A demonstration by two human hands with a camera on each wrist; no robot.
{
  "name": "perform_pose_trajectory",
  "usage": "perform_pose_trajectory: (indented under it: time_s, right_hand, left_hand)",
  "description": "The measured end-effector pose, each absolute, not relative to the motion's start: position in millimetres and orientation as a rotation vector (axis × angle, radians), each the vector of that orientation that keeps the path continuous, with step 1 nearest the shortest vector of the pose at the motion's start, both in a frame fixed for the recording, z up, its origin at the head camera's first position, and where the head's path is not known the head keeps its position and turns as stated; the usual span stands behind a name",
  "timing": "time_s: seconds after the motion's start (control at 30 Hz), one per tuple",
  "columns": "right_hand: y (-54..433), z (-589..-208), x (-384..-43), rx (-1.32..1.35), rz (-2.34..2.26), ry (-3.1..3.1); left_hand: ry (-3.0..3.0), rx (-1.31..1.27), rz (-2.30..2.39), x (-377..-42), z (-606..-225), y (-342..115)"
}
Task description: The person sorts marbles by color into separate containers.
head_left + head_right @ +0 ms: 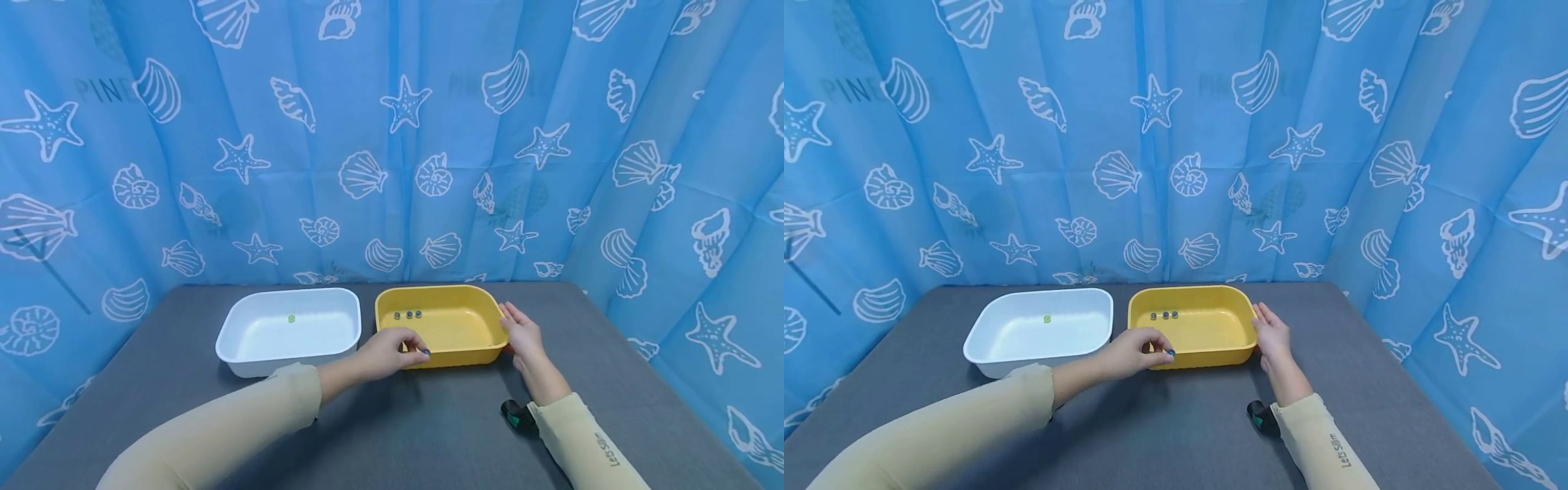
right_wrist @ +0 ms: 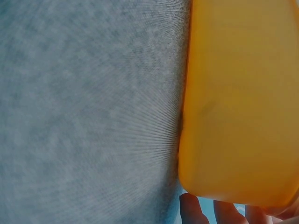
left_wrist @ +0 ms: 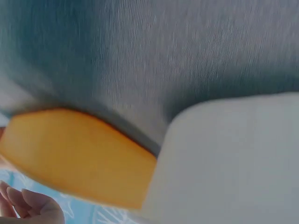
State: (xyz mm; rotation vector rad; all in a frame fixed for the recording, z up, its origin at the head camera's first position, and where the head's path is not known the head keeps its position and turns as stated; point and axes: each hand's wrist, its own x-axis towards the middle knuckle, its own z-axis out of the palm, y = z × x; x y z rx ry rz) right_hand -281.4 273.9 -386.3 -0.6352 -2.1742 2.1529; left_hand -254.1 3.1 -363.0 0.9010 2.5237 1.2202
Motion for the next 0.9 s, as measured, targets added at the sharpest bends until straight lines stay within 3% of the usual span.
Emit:
perform_pose_trajectory:
  time_s: [0.37,0.9]
  right_hand:
    - [274.9,-388.6,-279.2,-0.629,2.167,-2.167]
    - [274.2,-387.9,-275.6,-0.613,2.171,-2.178]
  left_hand:
    - [2.494,0.584,1.456,-289.0,-367.2,15.6]
    - [2.585,0.227,1.248,-318.0,-390.1,47.8]
